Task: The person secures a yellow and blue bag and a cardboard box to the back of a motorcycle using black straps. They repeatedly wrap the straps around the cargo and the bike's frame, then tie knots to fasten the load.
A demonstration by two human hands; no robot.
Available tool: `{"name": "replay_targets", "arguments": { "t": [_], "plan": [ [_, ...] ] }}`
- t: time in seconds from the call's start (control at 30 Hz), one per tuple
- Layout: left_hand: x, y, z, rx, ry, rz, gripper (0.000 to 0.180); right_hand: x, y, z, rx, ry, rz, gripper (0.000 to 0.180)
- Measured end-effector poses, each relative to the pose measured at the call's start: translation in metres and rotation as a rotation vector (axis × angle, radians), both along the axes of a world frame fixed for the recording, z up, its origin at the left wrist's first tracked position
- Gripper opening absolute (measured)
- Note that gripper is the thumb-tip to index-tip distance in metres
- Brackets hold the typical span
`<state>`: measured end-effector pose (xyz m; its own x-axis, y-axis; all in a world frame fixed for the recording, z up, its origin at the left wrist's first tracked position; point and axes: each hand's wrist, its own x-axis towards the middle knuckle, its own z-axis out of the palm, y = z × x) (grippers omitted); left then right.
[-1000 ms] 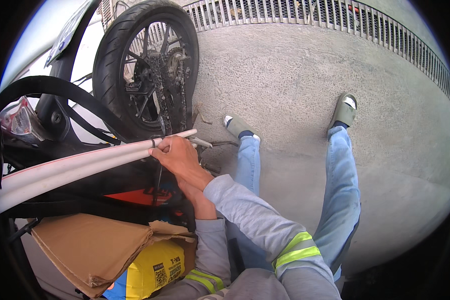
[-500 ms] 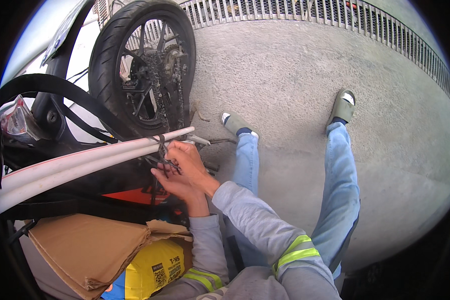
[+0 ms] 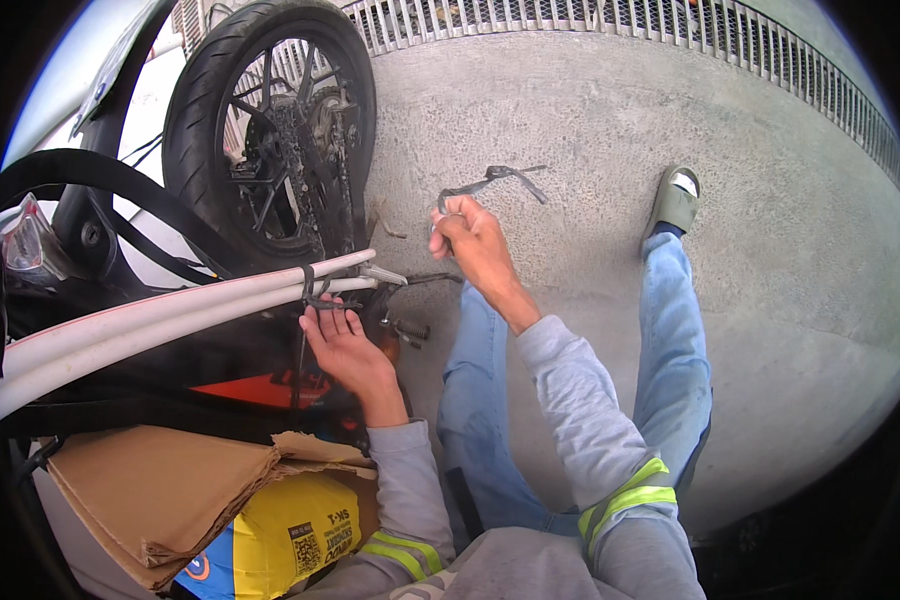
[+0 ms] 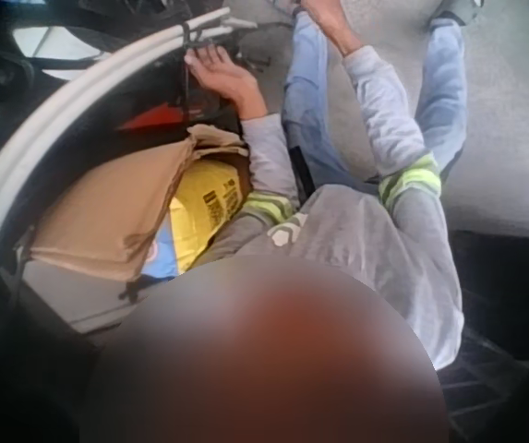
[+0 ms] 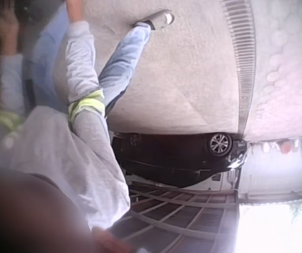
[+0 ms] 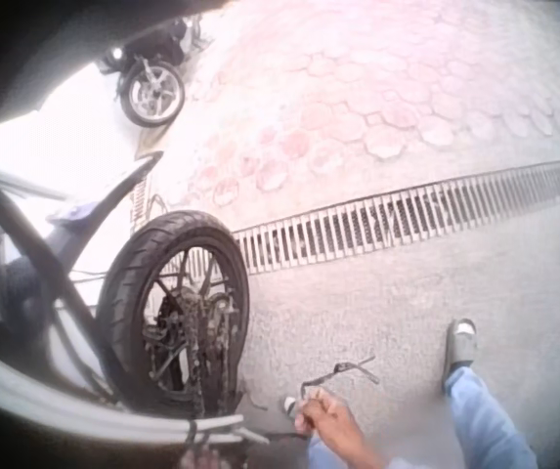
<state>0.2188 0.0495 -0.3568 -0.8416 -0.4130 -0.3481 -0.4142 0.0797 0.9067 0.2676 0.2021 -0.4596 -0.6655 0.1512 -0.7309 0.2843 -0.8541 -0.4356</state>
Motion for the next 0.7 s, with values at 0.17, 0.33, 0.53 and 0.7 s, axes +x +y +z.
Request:
{"name": "replay_targets", "arguments": {
  "t": [0.17, 0.33, 0.53, 0.7],
  "plan": [
    [0.0, 0.004, 0.01, 0.079, 0.079, -0.038, 0.041, -0.047, -0.051, 0.02, -0.069, 0.163, 0.323, 0.023],
    [0.015, 0.006, 0.009, -0.309, 0.164, -0.049, 0.035, -0.061, -0.107, 0.052, -0.203, 0.156, 0.183, 0.018],
    [0.014, -0.005, -0.002, -0.21, 0.122, 0.045, 0.036, -0.068, -0.117, 0.073, -0.245, 0.053, 0.081, 0.019],
    [0.005, -0.004, -0.002, -0.249, 0.128, 0.013, 0.039, -0.074, -0.113, 0.068, -0.166, 0.074, 0.127, 0.019]
  ]
}}
